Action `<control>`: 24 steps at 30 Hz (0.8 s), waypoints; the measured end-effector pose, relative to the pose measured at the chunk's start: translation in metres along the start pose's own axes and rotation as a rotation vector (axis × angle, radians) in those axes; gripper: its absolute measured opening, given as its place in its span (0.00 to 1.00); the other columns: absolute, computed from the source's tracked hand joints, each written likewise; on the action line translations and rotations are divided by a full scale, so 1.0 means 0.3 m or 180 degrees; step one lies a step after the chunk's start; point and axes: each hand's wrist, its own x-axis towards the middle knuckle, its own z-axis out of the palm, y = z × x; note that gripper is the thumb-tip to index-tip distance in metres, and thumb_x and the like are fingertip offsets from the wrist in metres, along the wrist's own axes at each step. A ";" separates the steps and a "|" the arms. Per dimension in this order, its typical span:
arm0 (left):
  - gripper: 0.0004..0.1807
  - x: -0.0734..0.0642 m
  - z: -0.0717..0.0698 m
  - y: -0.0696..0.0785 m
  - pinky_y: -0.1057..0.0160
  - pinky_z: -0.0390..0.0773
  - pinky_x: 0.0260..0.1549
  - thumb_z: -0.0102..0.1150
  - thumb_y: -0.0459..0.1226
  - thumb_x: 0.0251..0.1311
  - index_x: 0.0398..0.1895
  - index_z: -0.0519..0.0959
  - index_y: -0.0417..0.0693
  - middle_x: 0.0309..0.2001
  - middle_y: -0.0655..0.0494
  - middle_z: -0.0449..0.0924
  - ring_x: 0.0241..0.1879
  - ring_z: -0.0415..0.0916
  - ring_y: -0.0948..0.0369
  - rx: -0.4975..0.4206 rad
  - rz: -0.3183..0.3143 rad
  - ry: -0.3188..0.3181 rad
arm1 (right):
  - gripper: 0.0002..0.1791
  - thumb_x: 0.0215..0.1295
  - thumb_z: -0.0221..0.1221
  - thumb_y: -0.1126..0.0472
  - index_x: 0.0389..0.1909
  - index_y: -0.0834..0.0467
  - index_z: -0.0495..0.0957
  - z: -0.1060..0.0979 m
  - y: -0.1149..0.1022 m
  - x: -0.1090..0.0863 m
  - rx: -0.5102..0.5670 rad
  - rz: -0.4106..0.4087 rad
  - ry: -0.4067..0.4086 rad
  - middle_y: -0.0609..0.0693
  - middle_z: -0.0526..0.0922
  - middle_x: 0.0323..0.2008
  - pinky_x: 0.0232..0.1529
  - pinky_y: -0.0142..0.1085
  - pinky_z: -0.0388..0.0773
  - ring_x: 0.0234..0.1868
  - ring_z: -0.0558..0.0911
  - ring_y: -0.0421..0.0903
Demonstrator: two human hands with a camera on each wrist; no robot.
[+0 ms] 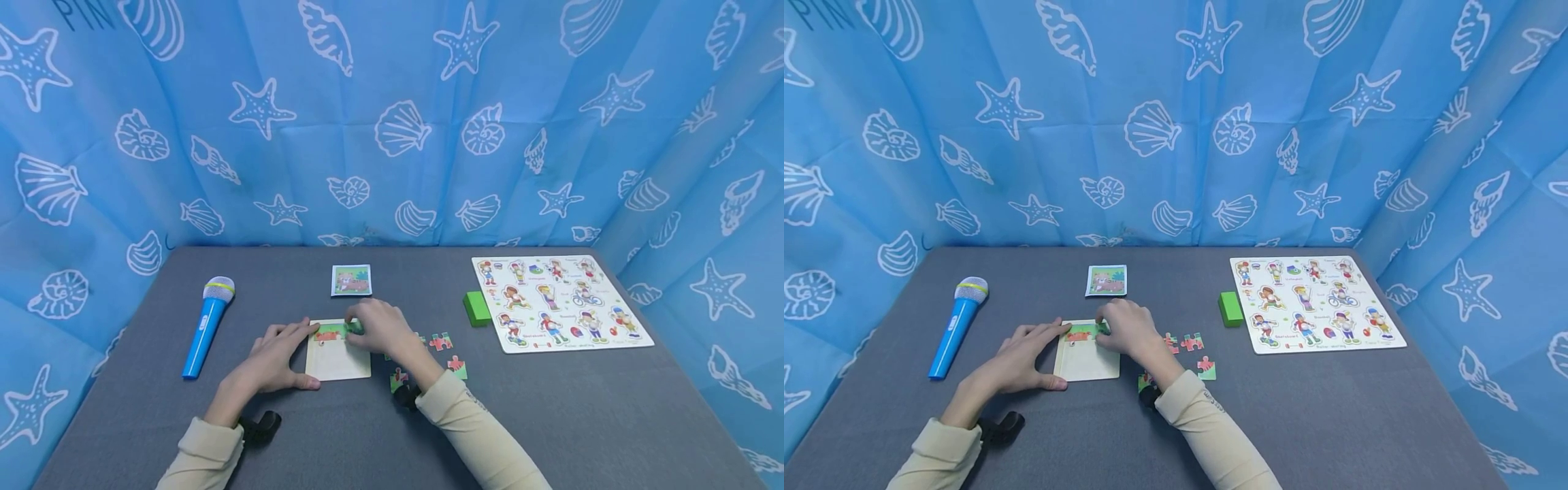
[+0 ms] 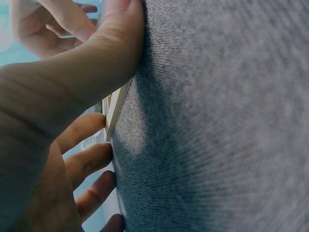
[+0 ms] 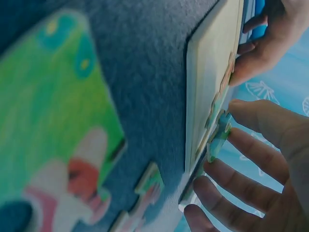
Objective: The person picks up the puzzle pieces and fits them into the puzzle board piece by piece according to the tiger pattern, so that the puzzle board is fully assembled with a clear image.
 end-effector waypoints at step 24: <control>0.59 0.000 0.000 0.000 0.29 0.60 0.63 0.78 0.61 0.44 0.79 0.61 0.53 0.80 0.42 0.57 0.72 0.57 0.38 -0.0007 0.0016 0.0006 | 0.14 0.66 0.68 0.54 0.51 0.51 0.88 0.005 -0.016 0.005 -0.0082 0.0159 -0.0101 0.50 0.85 0.46 0.41 0.46 0.81 0.46 0.83 0.48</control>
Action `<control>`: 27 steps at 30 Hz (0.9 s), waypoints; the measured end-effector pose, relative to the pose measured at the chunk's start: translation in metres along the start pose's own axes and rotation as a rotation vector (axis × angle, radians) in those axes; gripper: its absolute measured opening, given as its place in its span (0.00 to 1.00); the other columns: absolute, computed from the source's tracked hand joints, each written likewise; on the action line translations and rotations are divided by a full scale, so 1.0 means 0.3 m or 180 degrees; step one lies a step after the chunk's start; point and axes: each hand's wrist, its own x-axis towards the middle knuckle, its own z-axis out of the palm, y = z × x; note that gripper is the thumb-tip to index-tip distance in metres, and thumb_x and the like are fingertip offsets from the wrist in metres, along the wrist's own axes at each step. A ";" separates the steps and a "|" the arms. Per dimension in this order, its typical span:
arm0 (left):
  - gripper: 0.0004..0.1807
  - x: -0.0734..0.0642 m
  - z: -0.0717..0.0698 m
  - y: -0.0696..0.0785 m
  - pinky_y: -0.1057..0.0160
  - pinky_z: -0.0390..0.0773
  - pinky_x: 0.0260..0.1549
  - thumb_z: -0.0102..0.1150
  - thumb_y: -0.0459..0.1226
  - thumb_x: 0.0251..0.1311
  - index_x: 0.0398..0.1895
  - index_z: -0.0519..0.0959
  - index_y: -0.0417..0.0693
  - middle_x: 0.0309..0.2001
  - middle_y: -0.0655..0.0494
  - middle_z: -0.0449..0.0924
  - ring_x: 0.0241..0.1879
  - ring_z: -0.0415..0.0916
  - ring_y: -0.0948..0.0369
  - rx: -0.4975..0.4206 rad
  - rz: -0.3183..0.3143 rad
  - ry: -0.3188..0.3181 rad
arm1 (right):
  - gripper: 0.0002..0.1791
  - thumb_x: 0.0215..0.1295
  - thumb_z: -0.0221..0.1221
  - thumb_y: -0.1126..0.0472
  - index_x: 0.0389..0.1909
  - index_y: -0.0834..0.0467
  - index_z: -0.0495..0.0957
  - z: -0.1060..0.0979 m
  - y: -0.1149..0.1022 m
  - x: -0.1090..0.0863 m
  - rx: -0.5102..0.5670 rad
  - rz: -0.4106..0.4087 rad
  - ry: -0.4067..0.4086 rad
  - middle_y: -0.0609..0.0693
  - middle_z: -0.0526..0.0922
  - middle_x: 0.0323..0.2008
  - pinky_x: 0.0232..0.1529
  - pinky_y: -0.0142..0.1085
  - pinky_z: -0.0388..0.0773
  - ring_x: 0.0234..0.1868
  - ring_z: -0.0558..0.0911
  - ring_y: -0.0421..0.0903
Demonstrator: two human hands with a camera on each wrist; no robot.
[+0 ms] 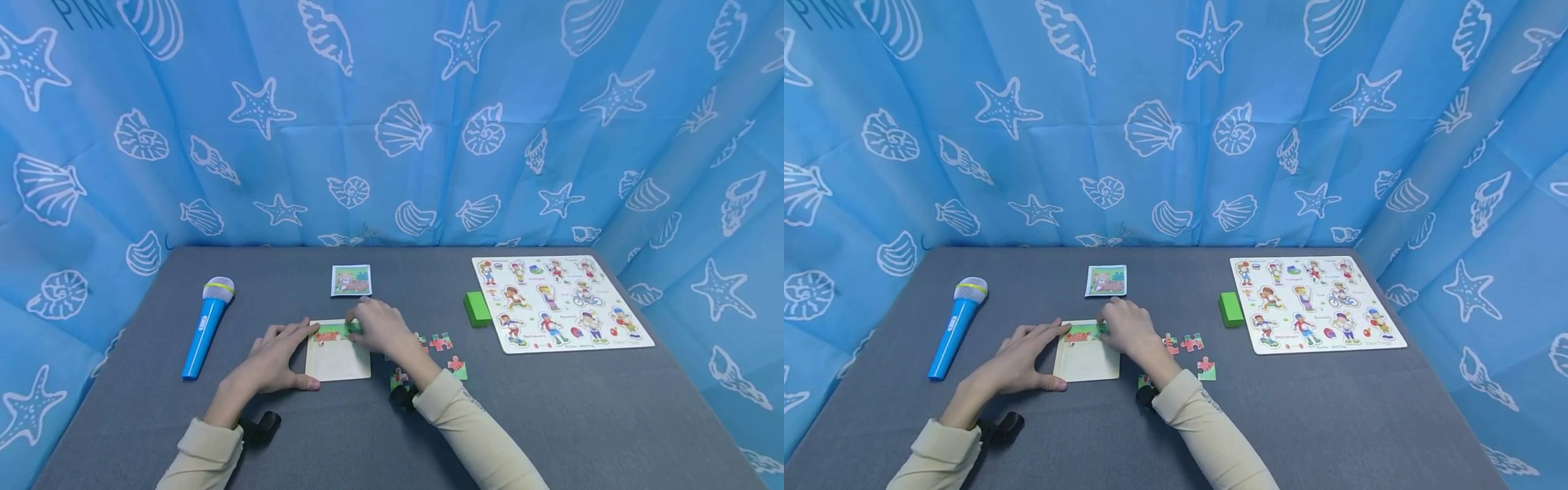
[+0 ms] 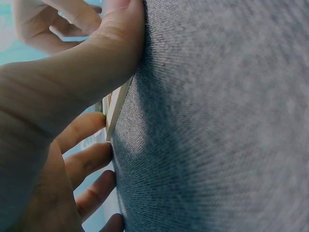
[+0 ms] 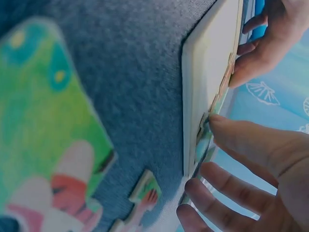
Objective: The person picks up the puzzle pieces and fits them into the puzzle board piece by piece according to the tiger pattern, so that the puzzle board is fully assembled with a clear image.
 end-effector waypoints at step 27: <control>0.58 -0.007 -0.008 0.008 0.29 0.61 0.63 0.78 0.61 0.45 0.79 0.62 0.53 0.80 0.42 0.57 0.71 0.57 0.38 -0.0027 0.0020 -0.0019 | 0.06 0.66 0.66 0.61 0.40 0.51 0.91 0.005 -0.022 0.004 -0.0071 0.0080 -0.0028 0.51 0.85 0.44 0.41 0.49 0.82 0.44 0.83 0.48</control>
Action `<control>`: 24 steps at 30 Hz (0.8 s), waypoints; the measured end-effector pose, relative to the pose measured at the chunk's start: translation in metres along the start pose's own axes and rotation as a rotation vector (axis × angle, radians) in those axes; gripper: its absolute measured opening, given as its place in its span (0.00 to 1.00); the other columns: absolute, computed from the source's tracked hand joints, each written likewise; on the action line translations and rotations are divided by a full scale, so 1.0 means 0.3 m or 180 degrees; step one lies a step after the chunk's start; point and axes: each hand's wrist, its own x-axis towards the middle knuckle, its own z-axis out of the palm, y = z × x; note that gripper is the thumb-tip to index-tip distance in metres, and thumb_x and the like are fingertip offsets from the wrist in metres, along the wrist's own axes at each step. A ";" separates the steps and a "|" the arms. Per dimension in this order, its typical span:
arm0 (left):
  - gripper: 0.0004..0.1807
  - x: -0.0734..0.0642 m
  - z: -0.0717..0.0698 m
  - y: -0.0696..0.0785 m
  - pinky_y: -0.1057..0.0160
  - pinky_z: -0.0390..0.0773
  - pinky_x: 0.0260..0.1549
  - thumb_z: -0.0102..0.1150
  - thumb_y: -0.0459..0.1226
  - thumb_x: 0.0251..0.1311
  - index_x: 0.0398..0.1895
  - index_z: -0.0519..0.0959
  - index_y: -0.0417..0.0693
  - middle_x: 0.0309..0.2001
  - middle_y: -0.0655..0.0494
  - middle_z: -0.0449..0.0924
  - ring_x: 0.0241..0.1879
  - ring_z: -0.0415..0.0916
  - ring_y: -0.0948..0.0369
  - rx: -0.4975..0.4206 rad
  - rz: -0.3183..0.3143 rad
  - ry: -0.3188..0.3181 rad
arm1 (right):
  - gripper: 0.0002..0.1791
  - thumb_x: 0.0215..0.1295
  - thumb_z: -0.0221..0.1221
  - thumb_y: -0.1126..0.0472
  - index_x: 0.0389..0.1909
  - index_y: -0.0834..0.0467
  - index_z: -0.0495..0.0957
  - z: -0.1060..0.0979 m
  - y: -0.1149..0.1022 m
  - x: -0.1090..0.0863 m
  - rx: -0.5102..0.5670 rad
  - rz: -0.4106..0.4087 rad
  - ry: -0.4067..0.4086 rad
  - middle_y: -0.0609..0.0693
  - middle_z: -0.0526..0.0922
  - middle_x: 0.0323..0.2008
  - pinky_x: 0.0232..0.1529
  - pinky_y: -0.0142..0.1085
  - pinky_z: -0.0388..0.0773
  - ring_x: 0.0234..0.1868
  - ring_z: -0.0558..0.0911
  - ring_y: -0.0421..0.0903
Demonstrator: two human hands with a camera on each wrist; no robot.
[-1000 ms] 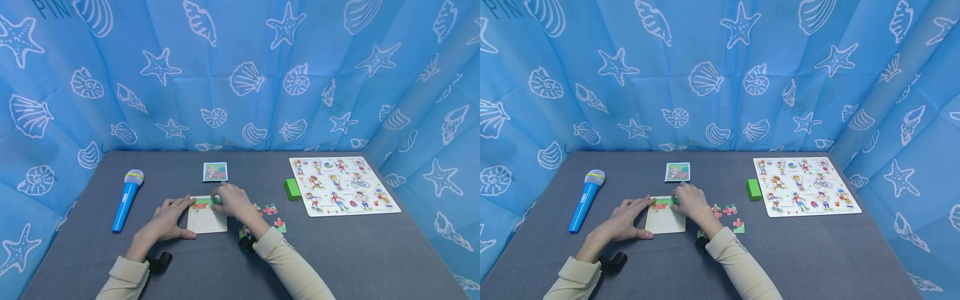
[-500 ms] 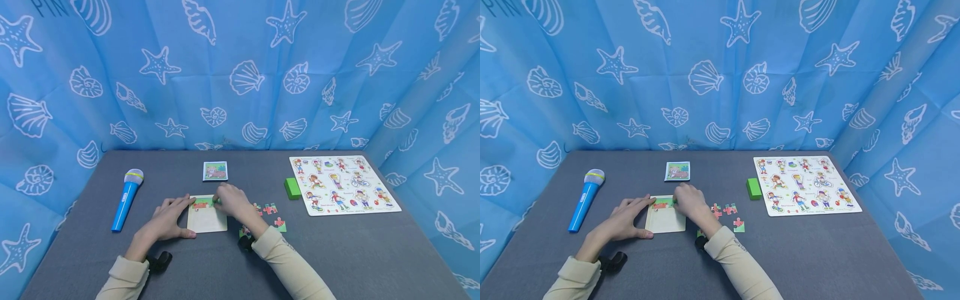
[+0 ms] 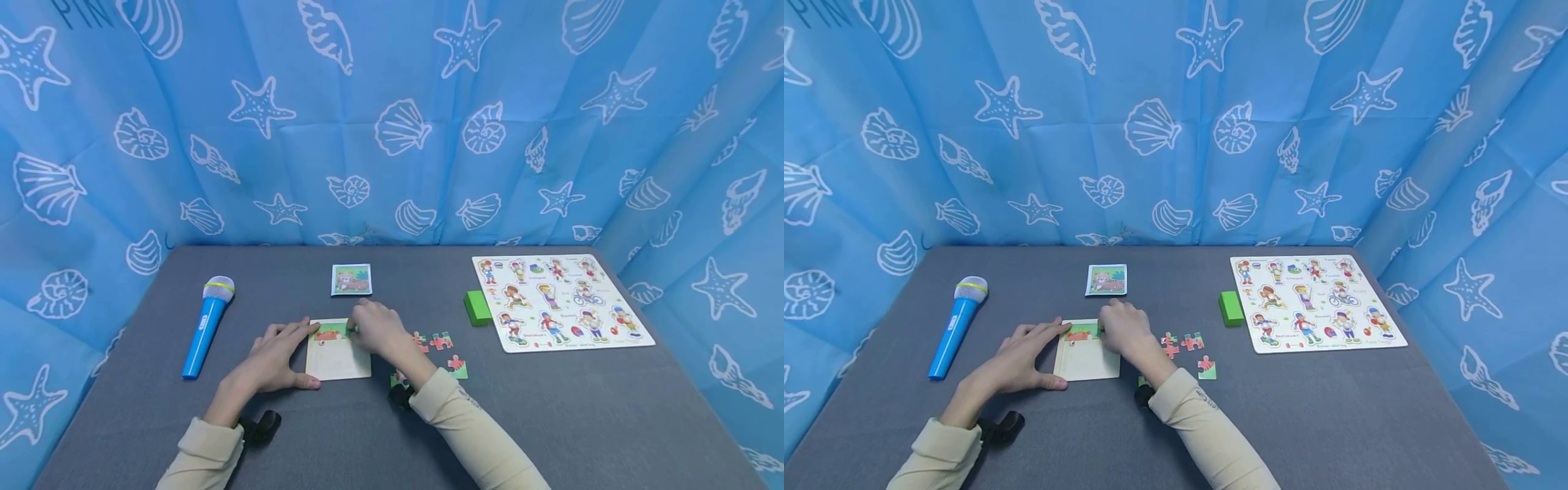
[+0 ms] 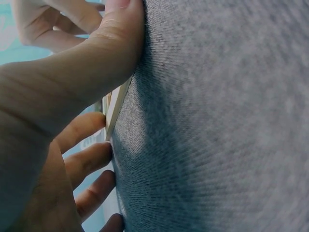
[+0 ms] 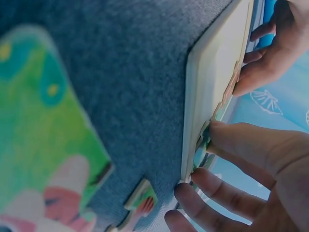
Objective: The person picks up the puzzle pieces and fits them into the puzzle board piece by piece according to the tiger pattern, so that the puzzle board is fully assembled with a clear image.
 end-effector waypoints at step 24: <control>0.59 0.007 0.005 -0.009 0.28 0.61 0.63 0.78 0.61 0.45 0.79 0.61 0.53 0.80 0.42 0.57 0.71 0.57 0.38 0.0023 -0.0031 -0.0004 | 0.09 0.66 0.68 0.54 0.44 0.50 0.91 0.003 0.004 -0.006 0.0028 0.0013 0.0008 0.50 0.84 0.45 0.36 0.46 0.81 0.41 0.81 0.47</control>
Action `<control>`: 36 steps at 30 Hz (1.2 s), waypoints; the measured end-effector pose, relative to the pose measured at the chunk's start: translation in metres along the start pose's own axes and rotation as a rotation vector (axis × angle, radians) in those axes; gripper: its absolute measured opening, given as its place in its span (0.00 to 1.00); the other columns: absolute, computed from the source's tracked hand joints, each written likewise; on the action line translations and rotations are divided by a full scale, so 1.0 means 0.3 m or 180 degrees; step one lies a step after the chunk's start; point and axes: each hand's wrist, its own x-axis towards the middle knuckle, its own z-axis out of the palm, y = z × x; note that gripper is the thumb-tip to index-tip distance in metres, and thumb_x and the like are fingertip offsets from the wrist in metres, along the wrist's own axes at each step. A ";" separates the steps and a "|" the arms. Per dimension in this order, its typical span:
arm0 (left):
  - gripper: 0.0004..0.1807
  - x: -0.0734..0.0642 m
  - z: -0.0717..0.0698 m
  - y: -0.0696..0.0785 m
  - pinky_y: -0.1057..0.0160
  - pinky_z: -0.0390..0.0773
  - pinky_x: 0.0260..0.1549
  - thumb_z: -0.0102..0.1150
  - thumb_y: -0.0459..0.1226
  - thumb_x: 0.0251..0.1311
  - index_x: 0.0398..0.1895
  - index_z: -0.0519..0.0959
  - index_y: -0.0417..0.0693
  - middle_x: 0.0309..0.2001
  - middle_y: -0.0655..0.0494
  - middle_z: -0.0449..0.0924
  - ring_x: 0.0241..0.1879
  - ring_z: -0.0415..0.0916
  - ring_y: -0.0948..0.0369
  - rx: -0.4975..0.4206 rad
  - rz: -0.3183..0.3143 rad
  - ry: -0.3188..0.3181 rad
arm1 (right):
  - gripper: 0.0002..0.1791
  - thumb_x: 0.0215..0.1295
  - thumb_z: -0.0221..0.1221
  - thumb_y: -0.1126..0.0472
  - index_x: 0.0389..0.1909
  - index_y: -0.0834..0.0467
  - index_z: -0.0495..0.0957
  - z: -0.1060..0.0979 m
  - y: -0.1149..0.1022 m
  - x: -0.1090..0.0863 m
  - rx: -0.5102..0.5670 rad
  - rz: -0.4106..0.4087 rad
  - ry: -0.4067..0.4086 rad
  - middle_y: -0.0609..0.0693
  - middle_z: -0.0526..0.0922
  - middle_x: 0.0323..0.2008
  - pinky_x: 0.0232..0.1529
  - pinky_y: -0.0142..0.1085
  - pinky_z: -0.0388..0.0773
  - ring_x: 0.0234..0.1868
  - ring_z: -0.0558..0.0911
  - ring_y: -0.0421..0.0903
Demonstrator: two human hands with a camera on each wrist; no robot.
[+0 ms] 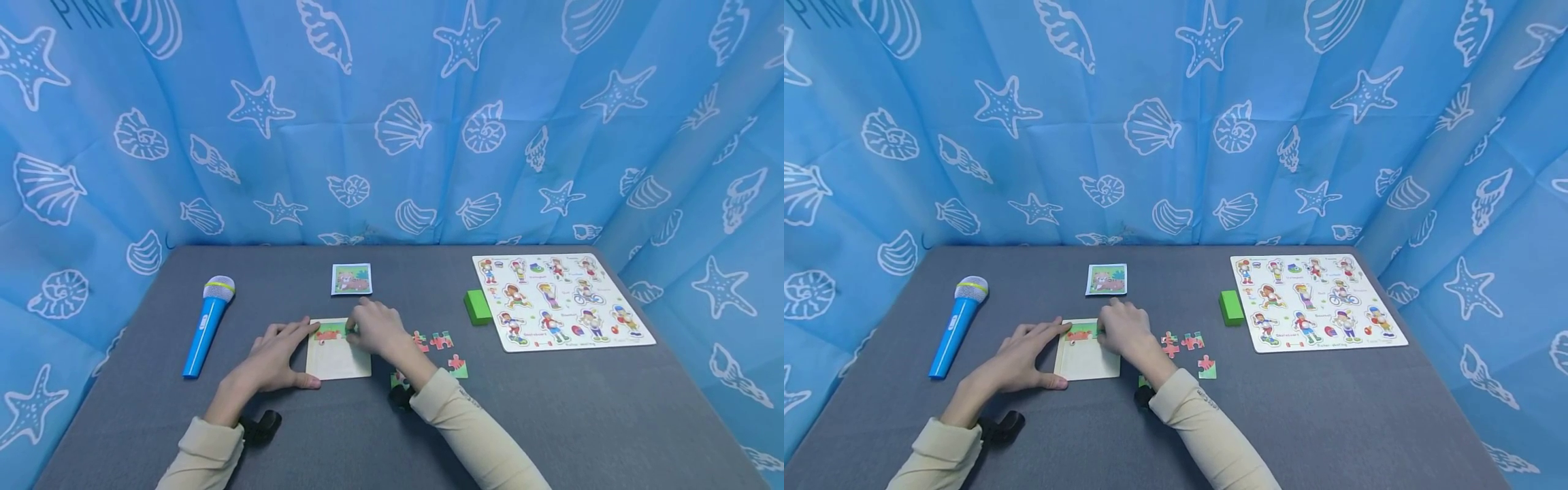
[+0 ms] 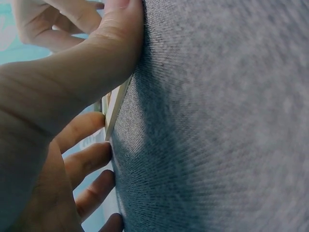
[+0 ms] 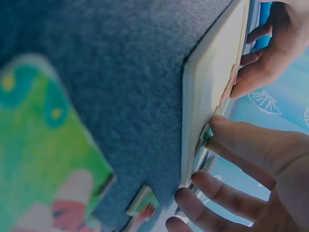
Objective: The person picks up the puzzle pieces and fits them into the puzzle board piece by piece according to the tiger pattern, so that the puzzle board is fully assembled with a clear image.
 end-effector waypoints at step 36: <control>0.59 -0.002 -0.003 0.003 0.28 0.61 0.62 0.77 0.63 0.45 0.79 0.62 0.53 0.80 0.41 0.58 0.71 0.57 0.37 -0.0017 0.0048 0.0007 | 0.14 0.66 0.68 0.52 0.52 0.47 0.88 -0.012 0.049 -0.038 0.0082 -0.0068 0.0054 0.49 0.84 0.45 0.30 0.38 0.73 0.37 0.77 0.44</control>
